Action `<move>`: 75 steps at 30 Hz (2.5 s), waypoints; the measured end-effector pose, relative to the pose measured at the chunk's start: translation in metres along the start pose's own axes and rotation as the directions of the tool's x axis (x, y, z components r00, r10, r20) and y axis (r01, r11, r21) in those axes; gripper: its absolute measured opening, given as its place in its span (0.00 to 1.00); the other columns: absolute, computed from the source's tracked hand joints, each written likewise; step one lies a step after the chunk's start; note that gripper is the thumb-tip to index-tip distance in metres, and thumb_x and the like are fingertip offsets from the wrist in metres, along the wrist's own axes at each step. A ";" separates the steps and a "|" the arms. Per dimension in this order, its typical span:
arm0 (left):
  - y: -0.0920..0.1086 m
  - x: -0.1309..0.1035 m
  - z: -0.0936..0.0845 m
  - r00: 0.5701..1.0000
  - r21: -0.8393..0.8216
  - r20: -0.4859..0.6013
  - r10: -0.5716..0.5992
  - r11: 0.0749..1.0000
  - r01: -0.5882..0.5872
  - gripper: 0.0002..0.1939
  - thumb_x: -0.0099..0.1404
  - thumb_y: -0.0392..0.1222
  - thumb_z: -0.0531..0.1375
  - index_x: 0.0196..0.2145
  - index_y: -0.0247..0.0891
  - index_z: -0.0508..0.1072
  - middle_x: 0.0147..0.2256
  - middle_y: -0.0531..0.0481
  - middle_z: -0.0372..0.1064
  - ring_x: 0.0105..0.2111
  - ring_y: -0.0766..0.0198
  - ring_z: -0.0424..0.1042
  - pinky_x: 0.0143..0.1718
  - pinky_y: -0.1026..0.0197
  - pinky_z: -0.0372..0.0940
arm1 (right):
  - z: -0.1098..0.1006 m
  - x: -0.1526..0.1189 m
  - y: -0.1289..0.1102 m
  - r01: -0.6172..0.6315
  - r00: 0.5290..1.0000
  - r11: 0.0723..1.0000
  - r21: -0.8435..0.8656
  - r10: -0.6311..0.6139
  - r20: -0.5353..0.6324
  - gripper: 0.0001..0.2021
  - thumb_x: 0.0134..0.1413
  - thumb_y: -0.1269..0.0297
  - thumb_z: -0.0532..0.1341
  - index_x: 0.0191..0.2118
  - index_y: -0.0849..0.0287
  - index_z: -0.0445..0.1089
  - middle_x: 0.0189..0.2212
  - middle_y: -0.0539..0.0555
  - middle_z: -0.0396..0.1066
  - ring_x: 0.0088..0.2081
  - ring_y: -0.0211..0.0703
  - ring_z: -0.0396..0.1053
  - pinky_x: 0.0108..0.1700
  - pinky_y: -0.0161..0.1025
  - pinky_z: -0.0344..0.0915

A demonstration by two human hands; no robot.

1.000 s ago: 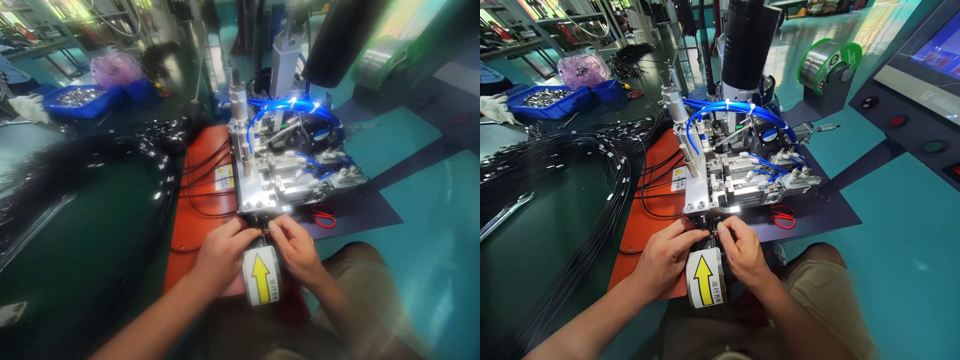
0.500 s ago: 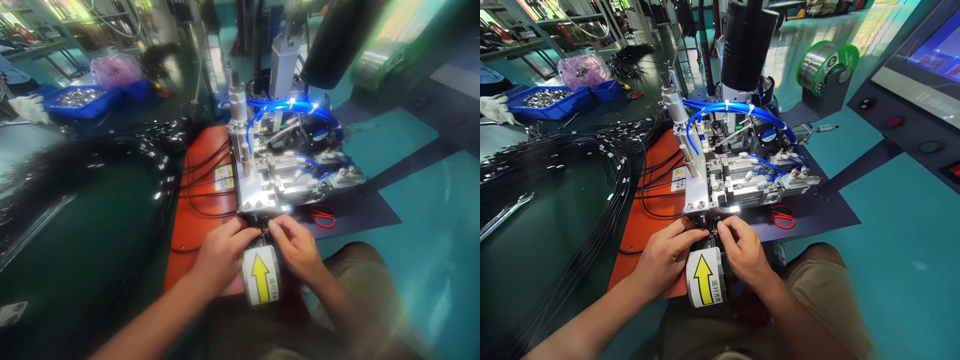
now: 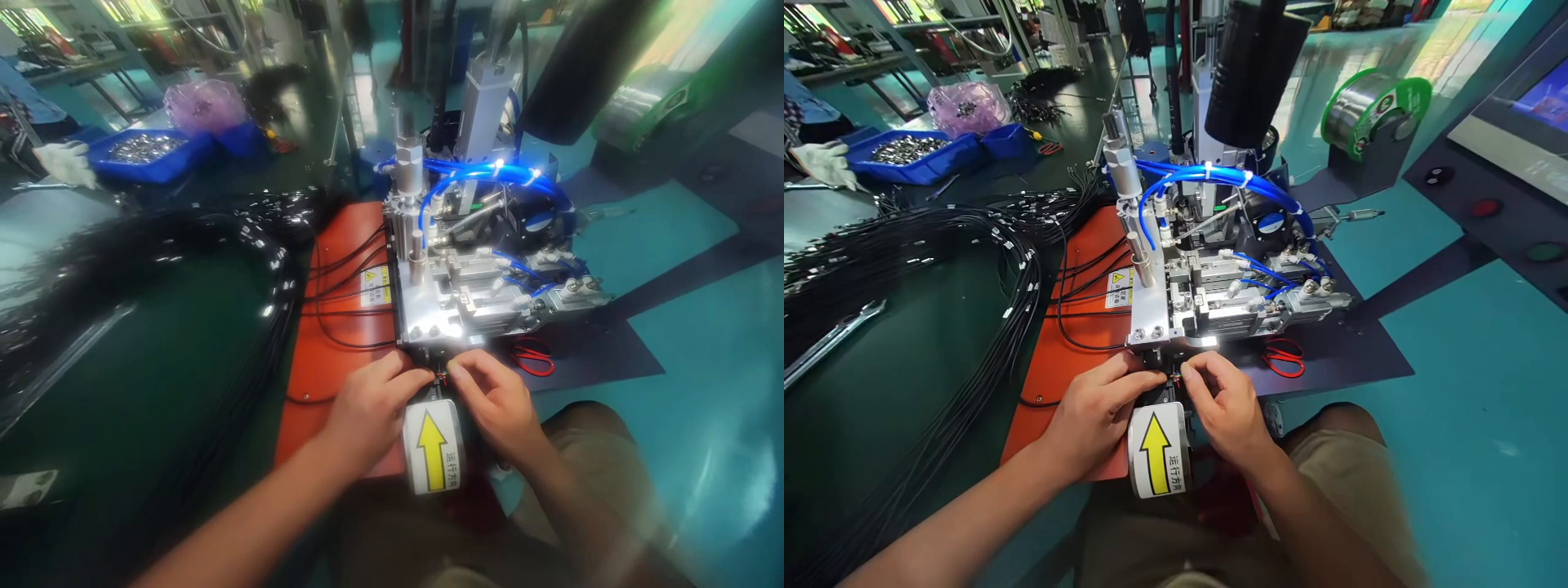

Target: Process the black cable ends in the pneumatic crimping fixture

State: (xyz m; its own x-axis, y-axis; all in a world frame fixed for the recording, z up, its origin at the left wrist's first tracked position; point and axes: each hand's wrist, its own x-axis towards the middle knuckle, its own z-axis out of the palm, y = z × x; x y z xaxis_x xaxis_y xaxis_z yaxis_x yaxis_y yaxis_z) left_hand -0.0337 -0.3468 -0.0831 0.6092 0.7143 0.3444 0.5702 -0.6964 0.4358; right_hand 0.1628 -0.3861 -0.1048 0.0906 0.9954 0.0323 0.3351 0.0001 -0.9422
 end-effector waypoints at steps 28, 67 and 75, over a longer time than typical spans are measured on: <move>0.001 0.000 0.000 0.999 0.019 0.026 -0.021 1.000 0.021 0.15 0.67 0.30 0.54 0.44 0.39 0.78 0.38 0.45 0.73 0.37 0.60 0.74 0.34 0.62 0.70 | 0.001 0.004 -0.007 -0.137 0.989 0.990 0.020 0.136 0.057 0.13 0.61 0.55 0.58 0.31 0.58 0.68 0.24 0.49 0.67 0.27 0.39 0.64 0.27 0.34 0.60; 0.001 -0.002 -0.003 0.996 0.064 0.068 -0.057 0.997 0.053 0.14 0.66 0.31 0.57 0.44 0.41 0.79 0.36 0.46 0.70 0.36 0.58 0.70 0.35 0.60 0.67 | 0.005 -0.013 0.000 -0.258 0.966 0.948 0.187 0.246 0.082 0.14 0.60 0.52 0.61 0.36 0.58 0.74 0.29 0.51 0.74 0.29 0.41 0.69 0.30 0.34 0.66; -0.001 -0.001 -0.002 0.997 -0.003 0.067 -0.034 0.999 0.035 0.14 0.67 0.32 0.55 0.44 0.39 0.79 0.36 0.44 0.70 0.38 0.58 0.71 0.38 0.58 0.69 | 0.011 -0.017 -0.002 -0.257 0.966 0.943 0.212 0.254 0.045 0.14 0.59 0.54 0.62 0.36 0.61 0.75 0.33 0.55 0.77 0.34 0.45 0.72 0.35 0.37 0.68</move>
State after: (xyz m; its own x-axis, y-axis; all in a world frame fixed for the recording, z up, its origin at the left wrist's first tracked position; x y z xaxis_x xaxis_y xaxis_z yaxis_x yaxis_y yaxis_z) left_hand -0.0361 -0.3470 -0.0821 0.6246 0.7316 0.2731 0.5894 -0.6711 0.4498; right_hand 0.1501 -0.4020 -0.1068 0.1307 0.9660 -0.2229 0.0937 -0.2359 -0.9673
